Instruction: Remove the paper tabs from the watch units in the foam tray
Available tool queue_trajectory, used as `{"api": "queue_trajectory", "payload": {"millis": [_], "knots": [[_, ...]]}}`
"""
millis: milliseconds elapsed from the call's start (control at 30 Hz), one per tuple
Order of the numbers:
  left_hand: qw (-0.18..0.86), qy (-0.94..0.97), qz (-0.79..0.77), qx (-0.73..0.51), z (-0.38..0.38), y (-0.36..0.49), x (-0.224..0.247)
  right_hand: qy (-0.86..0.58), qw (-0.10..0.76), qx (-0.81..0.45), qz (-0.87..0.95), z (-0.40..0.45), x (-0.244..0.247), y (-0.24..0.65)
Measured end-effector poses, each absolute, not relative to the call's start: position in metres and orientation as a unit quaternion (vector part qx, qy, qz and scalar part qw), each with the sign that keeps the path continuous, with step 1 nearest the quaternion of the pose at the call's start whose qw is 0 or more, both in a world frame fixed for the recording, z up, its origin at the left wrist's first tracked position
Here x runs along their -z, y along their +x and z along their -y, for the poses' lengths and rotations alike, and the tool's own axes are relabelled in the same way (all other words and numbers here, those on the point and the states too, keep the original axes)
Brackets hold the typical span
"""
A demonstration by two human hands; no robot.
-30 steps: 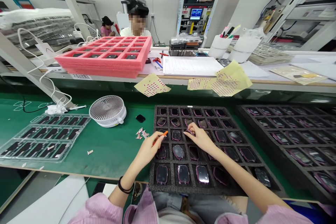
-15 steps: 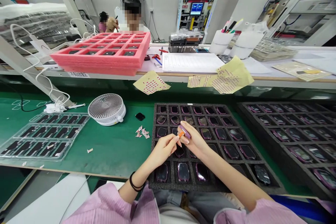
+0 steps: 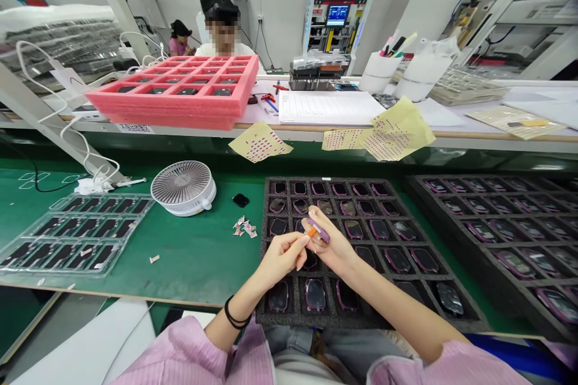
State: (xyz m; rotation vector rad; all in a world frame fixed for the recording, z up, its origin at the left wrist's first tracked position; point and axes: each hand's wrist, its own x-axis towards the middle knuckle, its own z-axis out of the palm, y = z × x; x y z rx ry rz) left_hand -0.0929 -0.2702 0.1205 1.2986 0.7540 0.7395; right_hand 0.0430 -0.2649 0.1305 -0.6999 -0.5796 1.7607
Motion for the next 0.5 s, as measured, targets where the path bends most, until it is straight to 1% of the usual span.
{"api": "queue_trajectory", "payload": {"millis": [167, 300, 400, 500], "knots": [[0.668, 0.546, -0.354, -0.361, 0.271, -0.092, -0.123, -0.307, 0.564, -0.727, 0.243, 0.267, -0.13, 0.043], [0.65, 0.536, -0.367, -0.395, 0.271, -0.089, -0.131, -0.356, 0.568, -0.686, 0.285, 0.273, -0.125, 0.036], [0.646, 0.535, -0.371, -0.399, 0.272, -0.087, -0.129, -0.393, 0.545, -0.653, 0.348, 0.279, -0.12, 0.033], [0.639, 0.535, -0.397, -0.385, 0.271, -0.093, -0.118, -0.426, 0.538, -0.577, 0.443, 0.277, -0.116, 0.044]]}}
